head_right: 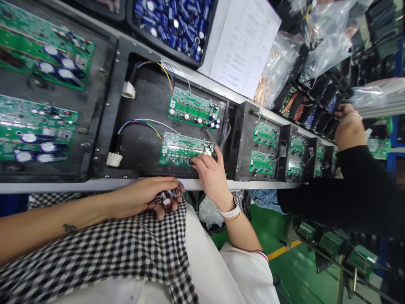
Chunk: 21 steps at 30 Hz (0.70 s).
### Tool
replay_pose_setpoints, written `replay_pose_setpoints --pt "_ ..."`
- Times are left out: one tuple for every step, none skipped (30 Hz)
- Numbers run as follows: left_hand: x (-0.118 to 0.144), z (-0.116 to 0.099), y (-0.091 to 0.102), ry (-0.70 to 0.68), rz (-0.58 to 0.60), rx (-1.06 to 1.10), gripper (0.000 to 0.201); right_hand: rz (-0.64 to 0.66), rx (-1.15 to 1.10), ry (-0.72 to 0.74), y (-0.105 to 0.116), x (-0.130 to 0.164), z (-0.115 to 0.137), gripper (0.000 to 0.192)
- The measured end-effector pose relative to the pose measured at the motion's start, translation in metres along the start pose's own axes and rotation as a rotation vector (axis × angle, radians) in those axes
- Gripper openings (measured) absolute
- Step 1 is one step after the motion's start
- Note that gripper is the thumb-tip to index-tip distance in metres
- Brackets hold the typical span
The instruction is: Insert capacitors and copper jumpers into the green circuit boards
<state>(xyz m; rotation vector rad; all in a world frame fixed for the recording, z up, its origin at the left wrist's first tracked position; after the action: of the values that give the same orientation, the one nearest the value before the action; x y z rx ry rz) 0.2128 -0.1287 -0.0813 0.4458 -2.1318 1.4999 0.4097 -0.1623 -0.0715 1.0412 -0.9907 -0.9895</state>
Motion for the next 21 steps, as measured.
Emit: replay_pose_setpoints --pt "0.0007 -0.0013 0.0000 -0.013 -0.001 0.005 0.018 0.009 -0.003 0.006 0.0011 -0.0002 -0.0002 0.020" --pt "0.0013 -0.0026 0.0000 -0.023 -0.005 0.012 0.018 0.018 -0.005 0.012 0.0024 -0.0001 -0.0004 0.020" --pt "0.0019 -0.0036 0.0000 -0.034 -0.013 0.019 0.017 0.030 -0.005 0.019 0.0036 0.0002 -0.0008 0.021" --pt "0.0024 -0.0044 0.0000 -0.045 -0.021 0.024 0.017 0.040 -0.003 0.026 0.0044 0.0005 -0.0013 0.021" --pt "0.0027 -0.0049 -0.0001 -0.052 -0.029 0.029 0.017 0.049 0.001 0.033 0.0049 0.0007 -0.0018 0.021" --pt "0.0028 -0.0051 -0.0002 -0.056 -0.037 0.038 0.018 0.055 0.006 0.039 0.0049 0.0008 -0.0023 0.021" --pt "0.0028 -0.0050 -0.0005 -0.057 -0.044 0.048 0.018 0.056 0.010 0.044 0.0045 0.0007 -0.0027 0.021" --pt "0.0027 -0.0048 -0.0007 -0.060 -0.055 0.059 0.019 0.051 0.014 0.047 0.0039 0.0005 -0.0031 0.020" --pt "0.0026 -0.0044 -0.0010 -0.063 -0.068 0.068 0.019 0.040 0.019 0.050 0.0031 0.0002 -0.0032 0.020" --pt "0.0026 -0.0039 -0.0012 -0.064 -0.080 0.074 0.020 0.029 0.024 0.054 0.0023 0.0000 -0.0031 0.020" --pt "0.0027 -0.0034 -0.0013 -0.066 -0.090 0.078 0.021 0.020 0.029 0.059 0.0015 -0.0001 -0.0028 0.021" --pt "0.0030 -0.0029 -0.0014 -0.069 -0.096 0.080 0.023 0.014 0.035 0.063 0.0009 0.0000 -0.0024 0.021" --pt "0.0034 -0.0025 -0.0015 -0.072 -0.100 0.083 0.024 0.009 0.043 0.068 0.0003 0.0002 -0.0021 0.021" --pt "0.0039 -0.0023 -0.0014 -0.076 -0.104 0.092 0.025 0.007 0.053 0.072 -0.0001 0.0005 -0.0019 0.021" --pt "0.0046 -0.0023 -0.0015 -0.079 -0.109 0.109 0.025 0.005 0.067 0.080 -0.0005 0.0010 -0.0019 0.022" --pt "0.0052 -0.0025 -0.0015 -0.082 -0.117 0.134 0.023 0.006 0.083 0.097 -0.0009 0.0014 -0.0022 0.023" --pt "0.0057 -0.0031 -0.0017 -0.088 -0.128 0.163 0.020 0.010 0.102 0.125 -0.0015 0.0019 -0.0027 0.024" --pt "0.0062 -0.0040 -0.0019 -0.095 -0.141 0.194 0.016 0.019 0.120 0.162 -0.0020 0.0023 -0.0034 0.026" --pt "0.0066 -0.0051 -0.0023 -0.105 -0.152 0.222 0.013 0.031 0.135 0.199 -0.0025 0.0028 -0.0042 0.028" --pt "0.0069 -0.0062 -0.0027 -0.114 -0.158 0.246 0.010 0.039 0.138 0.228 -0.0025 0.0032 -0.0047 0.030" --pt "0.0072 -0.0073 -0.0031 -0.123 -0.162 0.264 0.009 0.038 0.126 0.240 -0.0018 0.0038 -0.0048 0.032"
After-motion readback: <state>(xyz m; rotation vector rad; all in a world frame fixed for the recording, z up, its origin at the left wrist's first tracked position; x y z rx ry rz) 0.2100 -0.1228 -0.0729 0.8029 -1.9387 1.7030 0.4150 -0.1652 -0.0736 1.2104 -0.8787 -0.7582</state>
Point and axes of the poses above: each hand's wrist, its own x-axis away from the middle knuckle, its own y-axis out of the back of the hand, z = x × y, the point moved 1 cm from there along -x, towards the middle knuckle, and after that the axes turned 5 degrees about z, right-handed, at the moved point
